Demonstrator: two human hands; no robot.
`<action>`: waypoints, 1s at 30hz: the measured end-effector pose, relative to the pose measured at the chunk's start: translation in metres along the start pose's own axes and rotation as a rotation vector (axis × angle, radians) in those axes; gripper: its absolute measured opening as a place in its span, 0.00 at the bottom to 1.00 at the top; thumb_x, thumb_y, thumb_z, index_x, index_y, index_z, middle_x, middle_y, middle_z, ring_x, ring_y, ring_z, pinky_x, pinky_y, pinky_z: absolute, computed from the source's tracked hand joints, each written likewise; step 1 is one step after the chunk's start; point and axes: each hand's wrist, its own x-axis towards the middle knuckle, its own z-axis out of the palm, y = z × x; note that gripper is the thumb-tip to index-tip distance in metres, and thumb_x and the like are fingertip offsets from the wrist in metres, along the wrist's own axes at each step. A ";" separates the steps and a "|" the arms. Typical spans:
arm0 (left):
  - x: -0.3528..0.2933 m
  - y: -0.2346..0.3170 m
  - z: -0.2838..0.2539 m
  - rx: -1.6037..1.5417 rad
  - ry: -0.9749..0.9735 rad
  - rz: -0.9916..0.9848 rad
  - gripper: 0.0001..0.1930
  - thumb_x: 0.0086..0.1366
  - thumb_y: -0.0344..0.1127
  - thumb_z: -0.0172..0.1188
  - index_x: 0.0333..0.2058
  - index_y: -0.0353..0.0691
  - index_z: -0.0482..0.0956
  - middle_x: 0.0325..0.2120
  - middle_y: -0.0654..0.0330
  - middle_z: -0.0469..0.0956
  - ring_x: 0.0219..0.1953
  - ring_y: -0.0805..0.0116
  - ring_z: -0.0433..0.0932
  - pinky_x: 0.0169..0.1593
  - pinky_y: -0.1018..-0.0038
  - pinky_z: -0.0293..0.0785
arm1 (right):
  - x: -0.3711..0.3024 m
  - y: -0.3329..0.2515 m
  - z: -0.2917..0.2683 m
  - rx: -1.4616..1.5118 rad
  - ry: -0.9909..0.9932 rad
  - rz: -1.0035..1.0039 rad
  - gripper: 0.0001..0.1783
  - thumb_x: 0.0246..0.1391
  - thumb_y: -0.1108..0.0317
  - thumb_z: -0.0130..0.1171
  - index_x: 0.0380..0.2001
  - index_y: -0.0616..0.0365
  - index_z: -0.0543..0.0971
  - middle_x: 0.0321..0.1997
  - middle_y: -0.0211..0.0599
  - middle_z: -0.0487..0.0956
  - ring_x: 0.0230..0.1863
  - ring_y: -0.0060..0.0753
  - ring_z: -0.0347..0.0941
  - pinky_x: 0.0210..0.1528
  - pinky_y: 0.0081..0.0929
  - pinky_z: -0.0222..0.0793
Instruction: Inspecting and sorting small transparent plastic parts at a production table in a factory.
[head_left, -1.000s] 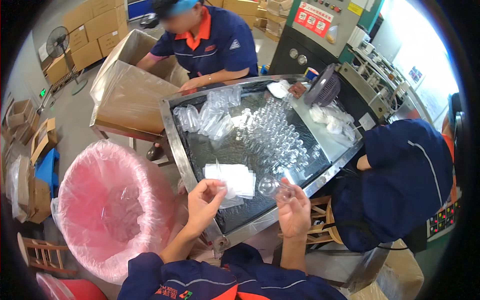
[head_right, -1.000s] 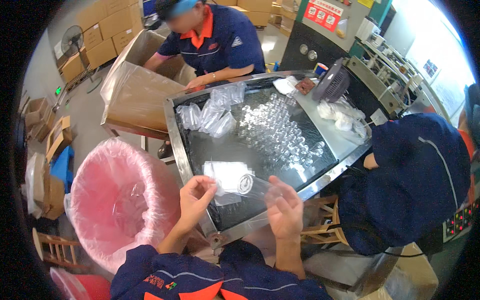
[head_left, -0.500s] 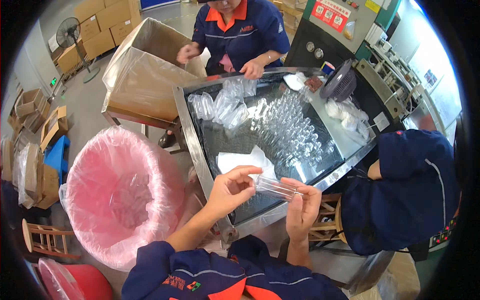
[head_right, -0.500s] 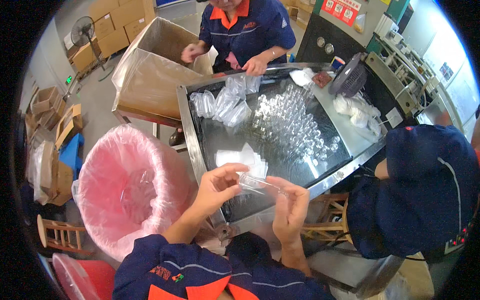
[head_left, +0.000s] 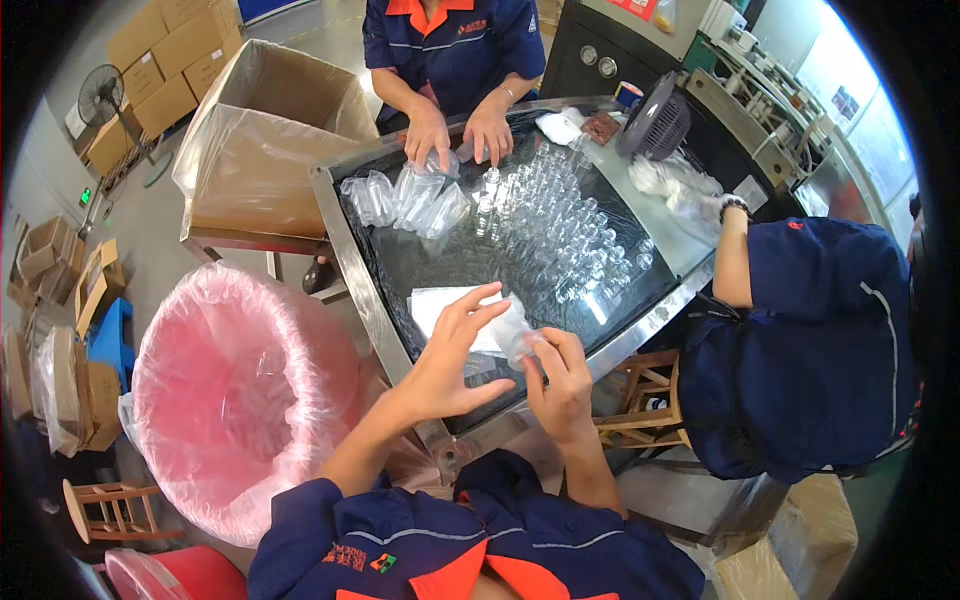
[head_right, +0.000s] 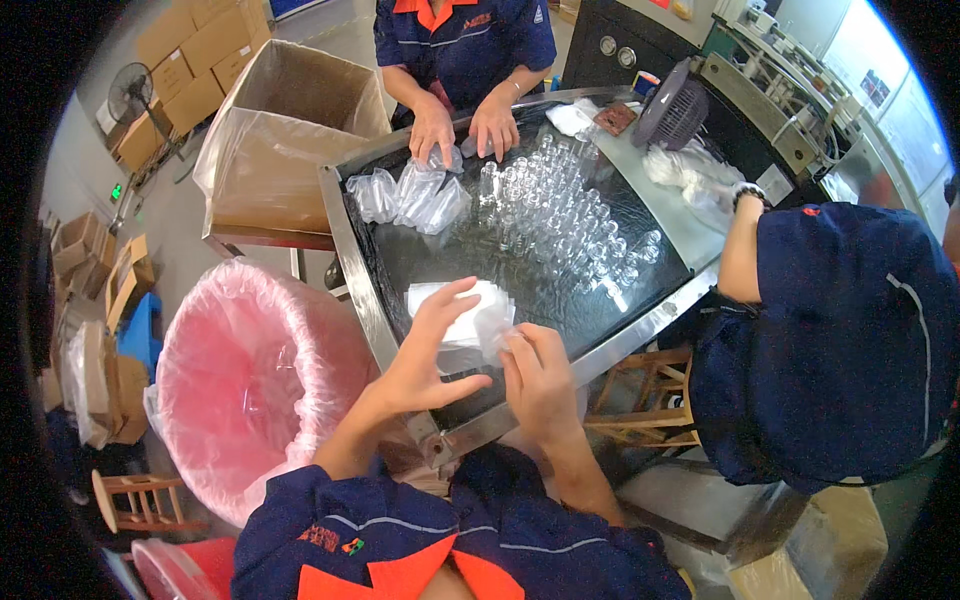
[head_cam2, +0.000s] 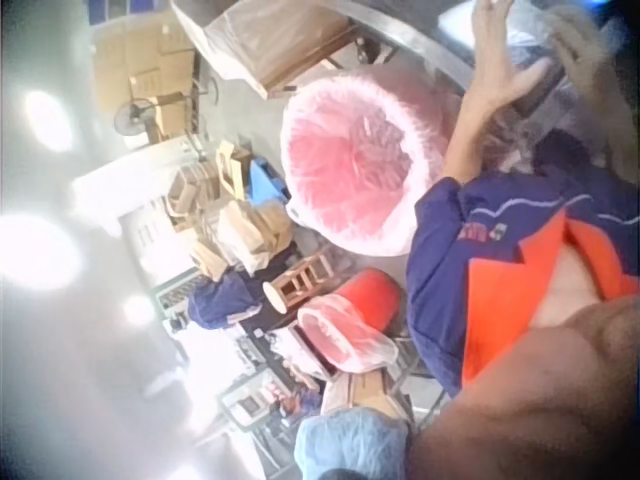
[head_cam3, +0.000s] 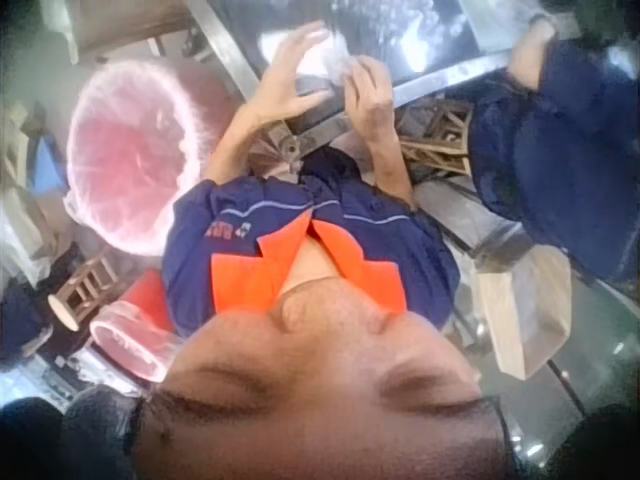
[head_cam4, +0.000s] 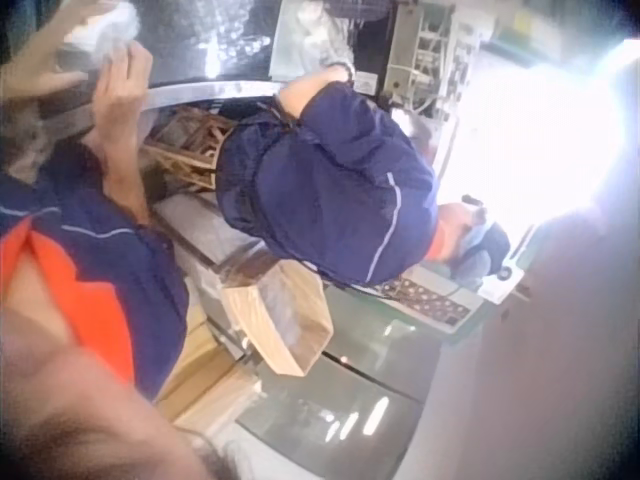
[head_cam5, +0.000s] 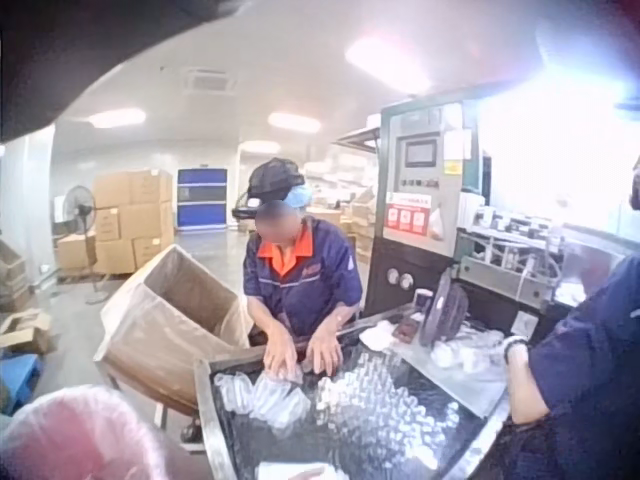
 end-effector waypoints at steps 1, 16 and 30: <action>0.001 -0.007 0.001 0.043 -0.153 -0.014 0.42 0.47 0.31 0.69 0.62 0.41 0.60 0.51 0.55 0.74 0.53 0.56 0.71 0.60 0.61 0.58 | 0.001 0.002 0.001 0.049 -0.017 -0.002 0.15 0.46 0.80 0.62 0.40 0.65 0.77 0.42 0.47 0.75 0.41 0.49 0.74 0.42 0.35 0.71; 0.101 -0.177 0.024 0.768 -0.187 -0.317 0.27 0.54 0.35 0.66 0.53 0.42 0.70 0.44 0.50 0.73 0.46 0.50 0.74 0.46 0.60 0.74 | 0.059 0.165 -0.045 -0.712 0.069 0.337 0.22 0.53 0.71 0.59 0.52 0.61 0.73 0.52 0.50 0.68 0.57 0.55 0.61 0.58 0.42 0.60; 0.018 -0.133 0.056 0.436 -0.169 -0.396 0.17 0.50 0.31 0.68 0.34 0.35 0.69 0.21 0.46 0.78 0.28 0.47 0.79 0.34 0.60 0.73 | 0.057 0.193 -0.036 -0.561 0.173 0.315 0.14 0.52 0.72 0.60 0.43 0.64 0.75 0.41 0.47 0.67 0.44 0.49 0.67 0.48 0.40 0.65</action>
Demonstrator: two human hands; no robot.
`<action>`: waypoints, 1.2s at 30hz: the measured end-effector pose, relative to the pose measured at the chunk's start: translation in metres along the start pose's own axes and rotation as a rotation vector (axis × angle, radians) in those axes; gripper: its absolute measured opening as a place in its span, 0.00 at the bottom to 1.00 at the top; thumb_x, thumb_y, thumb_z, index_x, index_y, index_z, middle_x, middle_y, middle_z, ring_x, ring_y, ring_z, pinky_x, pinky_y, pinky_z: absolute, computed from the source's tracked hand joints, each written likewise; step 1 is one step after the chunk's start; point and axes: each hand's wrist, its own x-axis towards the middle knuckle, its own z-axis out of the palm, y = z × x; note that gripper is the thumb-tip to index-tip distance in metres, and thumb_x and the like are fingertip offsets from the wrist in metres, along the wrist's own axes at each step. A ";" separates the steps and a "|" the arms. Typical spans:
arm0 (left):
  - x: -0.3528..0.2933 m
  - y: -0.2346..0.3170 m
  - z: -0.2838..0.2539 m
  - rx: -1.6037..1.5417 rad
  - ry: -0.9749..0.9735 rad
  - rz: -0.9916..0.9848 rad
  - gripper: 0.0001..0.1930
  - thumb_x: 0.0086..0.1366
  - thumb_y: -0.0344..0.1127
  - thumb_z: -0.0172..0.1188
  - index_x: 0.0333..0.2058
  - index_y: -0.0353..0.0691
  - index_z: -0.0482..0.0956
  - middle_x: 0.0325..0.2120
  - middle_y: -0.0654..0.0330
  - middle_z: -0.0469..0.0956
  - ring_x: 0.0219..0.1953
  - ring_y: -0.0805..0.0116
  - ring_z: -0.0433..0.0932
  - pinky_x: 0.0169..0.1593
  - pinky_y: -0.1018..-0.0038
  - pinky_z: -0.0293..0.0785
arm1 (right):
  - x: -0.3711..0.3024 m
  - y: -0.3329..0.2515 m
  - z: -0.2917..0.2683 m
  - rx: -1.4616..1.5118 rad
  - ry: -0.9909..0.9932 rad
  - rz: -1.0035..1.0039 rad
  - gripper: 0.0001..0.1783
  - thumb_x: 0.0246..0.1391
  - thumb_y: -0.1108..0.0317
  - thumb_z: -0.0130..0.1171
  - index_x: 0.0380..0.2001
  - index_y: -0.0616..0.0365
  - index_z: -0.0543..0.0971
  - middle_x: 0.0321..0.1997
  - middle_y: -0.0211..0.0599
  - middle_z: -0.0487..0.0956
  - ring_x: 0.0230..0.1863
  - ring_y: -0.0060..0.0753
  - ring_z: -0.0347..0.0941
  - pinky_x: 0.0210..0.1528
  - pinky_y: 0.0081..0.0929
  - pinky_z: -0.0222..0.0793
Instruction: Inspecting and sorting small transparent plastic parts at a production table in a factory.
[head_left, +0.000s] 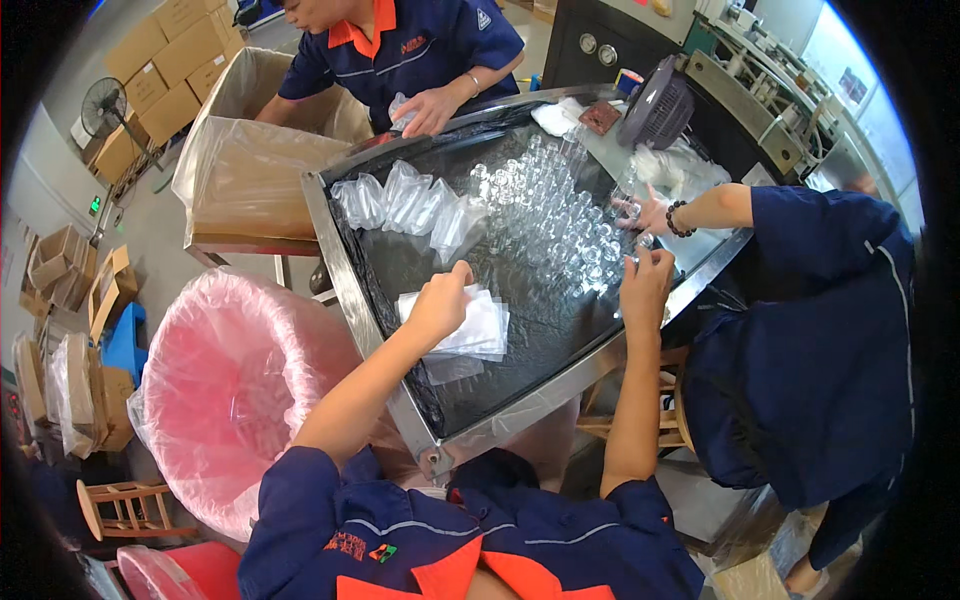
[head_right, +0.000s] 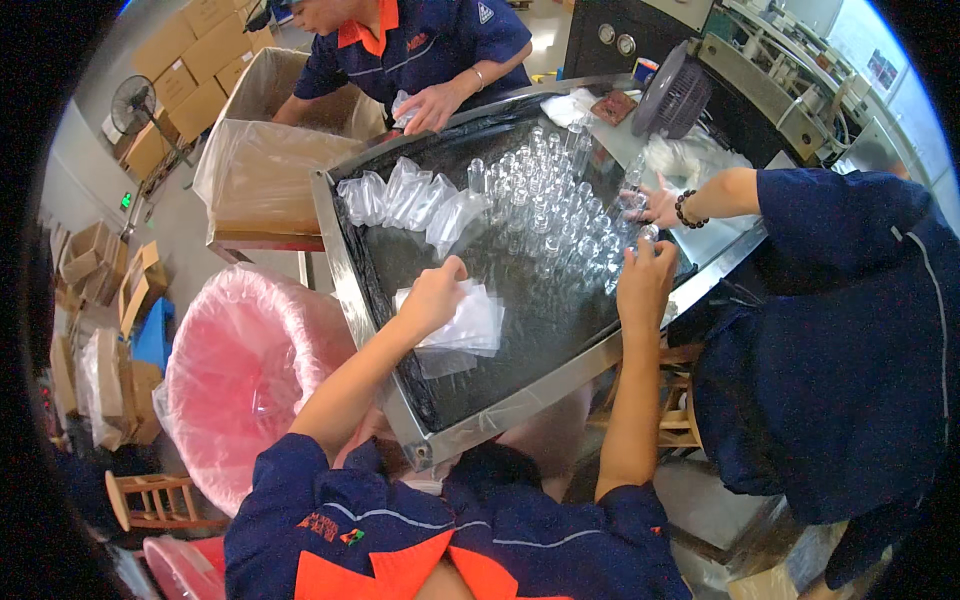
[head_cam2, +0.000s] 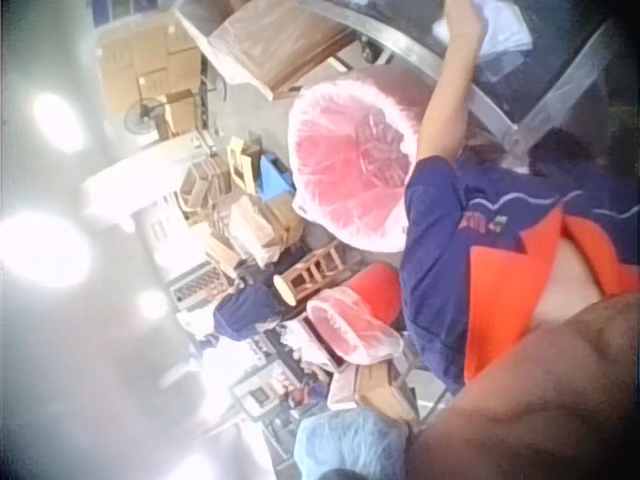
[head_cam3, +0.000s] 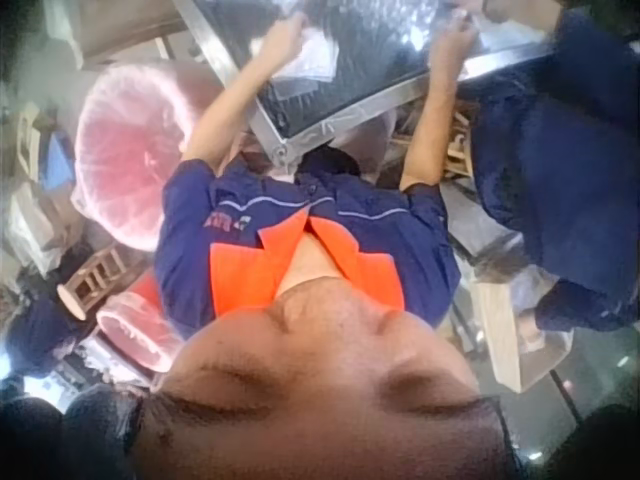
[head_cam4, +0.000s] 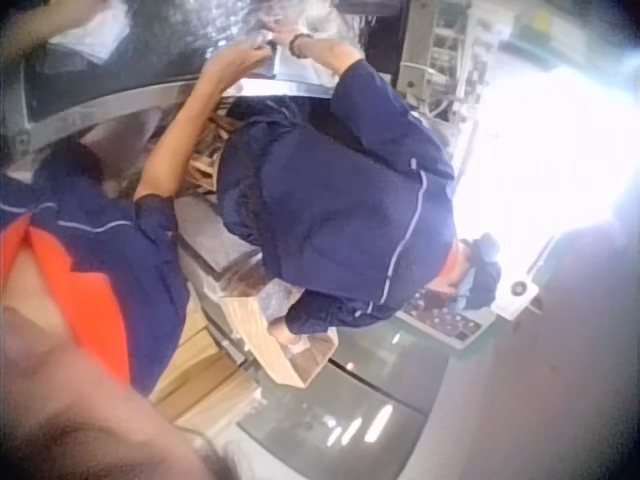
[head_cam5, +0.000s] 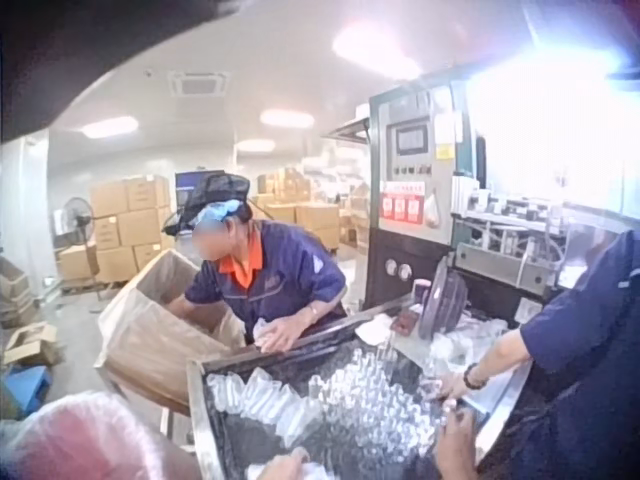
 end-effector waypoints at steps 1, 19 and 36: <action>-0.002 -0.002 -0.001 -0.002 0.004 0.003 0.17 0.50 0.31 0.68 0.34 0.35 0.69 0.21 0.46 0.78 0.28 0.47 0.79 0.34 0.60 0.73 | -0.002 0.001 0.000 0.012 -0.017 -0.005 0.12 0.52 0.72 0.60 0.41 0.63 0.76 0.40 0.47 0.67 0.44 0.48 0.67 0.48 0.39 0.65; -0.094 0.032 -0.040 -0.634 0.077 -0.163 0.04 0.58 0.21 0.60 0.33 0.33 0.80 0.27 0.62 0.79 0.27 0.79 0.75 0.32 0.81 0.71 | -0.077 -0.026 -0.065 0.931 0.003 0.215 0.11 0.48 0.83 0.60 0.37 0.65 0.77 0.44 0.36 0.70 0.38 0.24 0.71 0.40 0.19 0.70; -0.093 0.034 -0.046 -0.547 0.045 -0.097 0.04 0.55 0.24 0.62 0.31 0.34 0.78 0.25 0.60 0.78 0.27 0.73 0.77 0.34 0.76 0.73 | -0.087 -0.140 -0.116 1.396 -0.158 0.053 0.21 0.40 0.93 0.58 0.40 0.69 0.76 0.58 0.50 0.66 0.51 0.33 0.71 0.56 0.29 0.68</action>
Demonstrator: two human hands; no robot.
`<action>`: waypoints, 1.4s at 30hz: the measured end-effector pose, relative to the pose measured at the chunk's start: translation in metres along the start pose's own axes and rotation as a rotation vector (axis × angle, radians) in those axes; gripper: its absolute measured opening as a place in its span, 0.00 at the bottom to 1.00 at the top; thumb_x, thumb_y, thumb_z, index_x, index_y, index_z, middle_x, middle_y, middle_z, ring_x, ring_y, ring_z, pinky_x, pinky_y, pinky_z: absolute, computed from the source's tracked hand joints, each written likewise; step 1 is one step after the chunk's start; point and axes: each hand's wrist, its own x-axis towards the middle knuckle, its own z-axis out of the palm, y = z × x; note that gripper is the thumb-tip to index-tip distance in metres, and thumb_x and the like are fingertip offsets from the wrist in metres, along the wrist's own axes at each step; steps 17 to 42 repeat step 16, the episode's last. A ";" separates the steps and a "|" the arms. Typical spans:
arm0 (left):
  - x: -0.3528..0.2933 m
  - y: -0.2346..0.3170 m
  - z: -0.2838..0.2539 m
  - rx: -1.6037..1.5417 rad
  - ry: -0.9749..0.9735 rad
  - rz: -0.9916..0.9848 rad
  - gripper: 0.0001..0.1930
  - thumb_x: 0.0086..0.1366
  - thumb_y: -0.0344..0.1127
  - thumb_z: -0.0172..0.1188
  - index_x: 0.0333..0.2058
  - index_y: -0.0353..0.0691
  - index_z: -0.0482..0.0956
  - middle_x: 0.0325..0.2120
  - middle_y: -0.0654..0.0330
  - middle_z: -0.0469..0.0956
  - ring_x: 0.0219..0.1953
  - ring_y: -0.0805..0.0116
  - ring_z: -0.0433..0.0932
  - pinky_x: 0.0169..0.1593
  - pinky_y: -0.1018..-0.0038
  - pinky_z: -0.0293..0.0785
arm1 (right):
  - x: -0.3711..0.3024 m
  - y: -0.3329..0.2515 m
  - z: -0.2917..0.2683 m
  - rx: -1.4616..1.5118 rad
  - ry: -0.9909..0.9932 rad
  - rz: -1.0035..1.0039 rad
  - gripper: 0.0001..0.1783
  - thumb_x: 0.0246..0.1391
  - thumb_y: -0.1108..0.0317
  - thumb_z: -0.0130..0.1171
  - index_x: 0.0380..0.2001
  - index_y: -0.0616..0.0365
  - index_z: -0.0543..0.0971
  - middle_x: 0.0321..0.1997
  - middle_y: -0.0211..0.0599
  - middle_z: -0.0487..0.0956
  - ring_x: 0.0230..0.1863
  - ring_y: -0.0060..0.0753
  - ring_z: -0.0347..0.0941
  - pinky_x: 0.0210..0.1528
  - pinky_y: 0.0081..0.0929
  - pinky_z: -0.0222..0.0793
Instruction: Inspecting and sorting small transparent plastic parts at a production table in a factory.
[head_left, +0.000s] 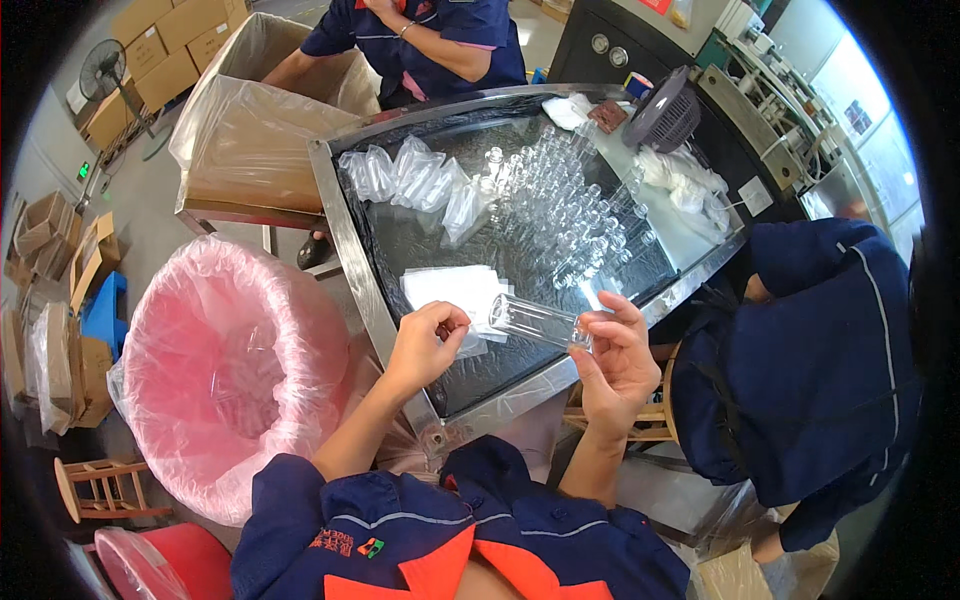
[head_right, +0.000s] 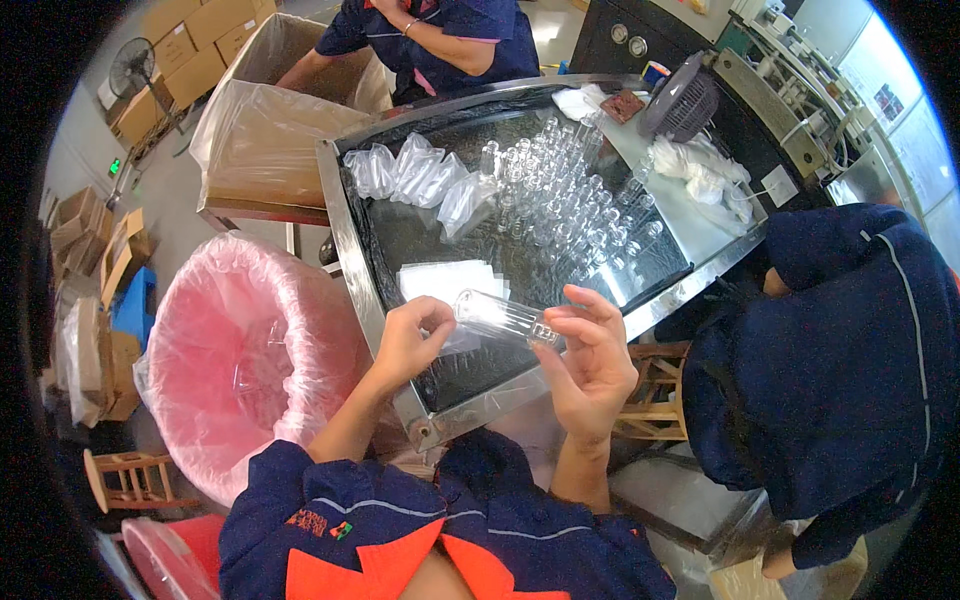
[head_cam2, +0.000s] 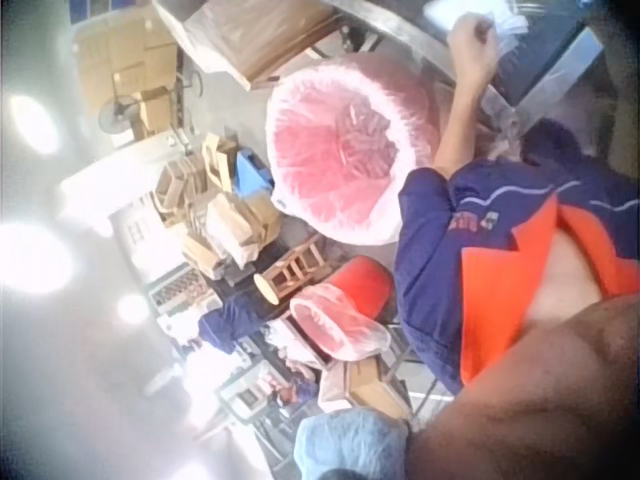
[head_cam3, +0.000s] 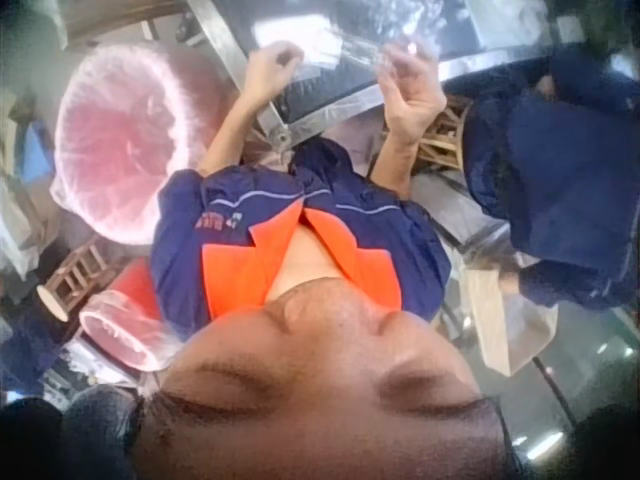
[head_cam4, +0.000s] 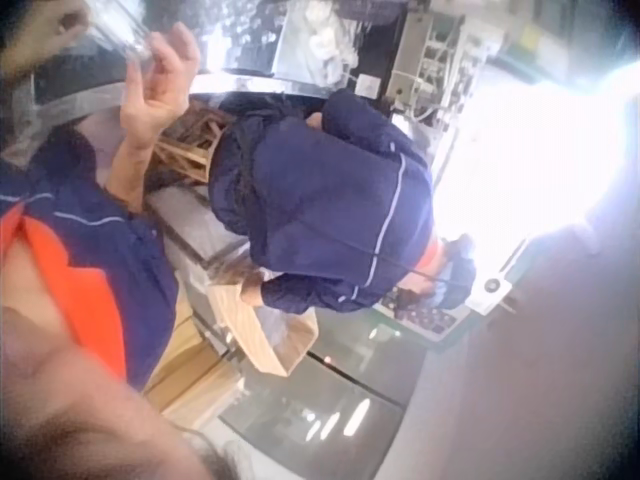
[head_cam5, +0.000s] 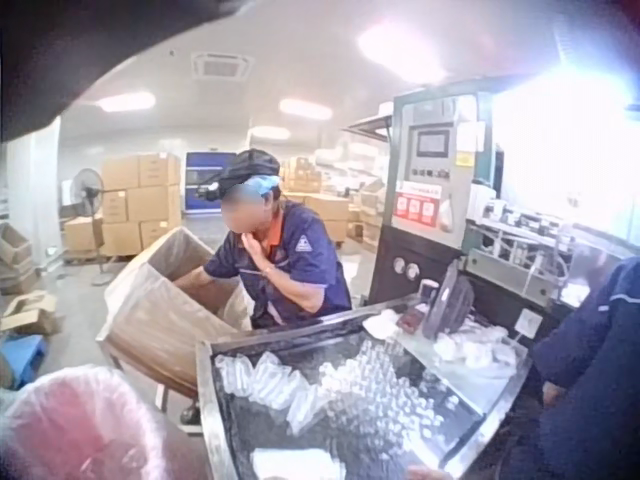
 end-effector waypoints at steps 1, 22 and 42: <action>0.000 -0.001 0.000 -0.001 -0.001 -0.001 0.04 0.55 0.24 0.62 0.31 0.34 0.78 0.25 0.60 0.78 0.27 0.73 0.77 0.34 0.76 0.73 | -0.001 0.000 0.000 -0.023 -0.014 -0.033 0.21 0.39 0.93 0.58 0.41 0.69 0.76 0.57 0.50 0.66 0.52 0.34 0.71 0.56 0.30 0.68; -0.001 0.002 0.002 0.015 0.015 0.018 0.04 0.55 0.23 0.61 0.31 0.34 0.78 0.25 0.57 0.77 0.25 0.71 0.76 0.30 0.77 0.73 | -0.006 -0.012 -0.001 -0.202 -0.027 -0.121 0.22 0.36 0.88 0.66 0.40 0.67 0.78 0.56 0.52 0.68 0.48 0.34 0.71 0.53 0.31 0.67; -0.001 0.002 0.002 0.015 0.015 0.018 0.04 0.55 0.23 0.61 0.31 0.34 0.78 0.25 0.57 0.77 0.25 0.71 0.76 0.30 0.77 0.73 | -0.006 -0.012 -0.001 -0.202 -0.027 -0.121 0.22 0.36 0.88 0.66 0.40 0.67 0.78 0.56 0.52 0.68 0.48 0.34 0.71 0.53 0.31 0.67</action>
